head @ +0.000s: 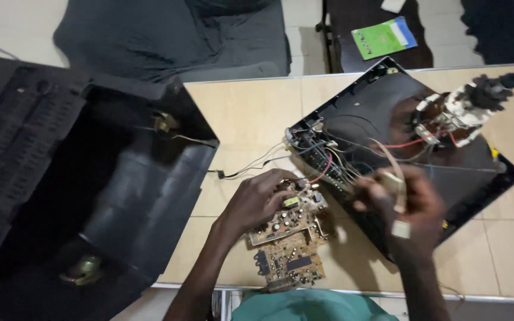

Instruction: The person works on a disassembled CRT television, handling the circuit board and internal wiring. They use a screwdriver to remove screws from the back panel and manipulate various wires and components within the chassis.

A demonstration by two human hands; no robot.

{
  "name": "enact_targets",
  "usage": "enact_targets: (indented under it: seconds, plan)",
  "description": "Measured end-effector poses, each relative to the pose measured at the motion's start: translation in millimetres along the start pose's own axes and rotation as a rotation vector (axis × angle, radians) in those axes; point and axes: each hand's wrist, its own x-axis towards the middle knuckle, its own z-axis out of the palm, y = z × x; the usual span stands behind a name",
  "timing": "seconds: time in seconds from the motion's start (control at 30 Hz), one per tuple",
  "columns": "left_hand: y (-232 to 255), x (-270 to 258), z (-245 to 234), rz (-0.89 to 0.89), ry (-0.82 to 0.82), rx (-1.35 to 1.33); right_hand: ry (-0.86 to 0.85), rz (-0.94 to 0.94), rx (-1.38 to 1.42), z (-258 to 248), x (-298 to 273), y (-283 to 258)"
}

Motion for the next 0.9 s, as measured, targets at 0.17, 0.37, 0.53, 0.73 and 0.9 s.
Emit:
enact_targets:
  seconds: [0.17,0.37,0.53,0.73,0.9]
  plan:
    - [-11.9,-39.0,5.7,-0.285,0.112,-0.240,0.005,-0.005,-0.015,-37.2,-6.9,-9.8]
    - [-44.3,-86.6,15.0,-0.419,0.436,-0.249,0.117,0.068,0.111,-87.0,4.0,5.1]
    - [-65.7,-93.5,7.1,-0.523,0.592,-0.079,0.118,0.089,0.067,-113.6,14.7,29.6]
    - [-126.0,-74.8,9.2,-0.388,0.446,0.307,-0.023,-0.040,-0.556,-89.9,4.5,-10.0]
    - [-116.6,-64.4,-0.6,-0.265,0.588,0.277,0.049,-0.043,-0.711,-134.2,1.7,21.4]
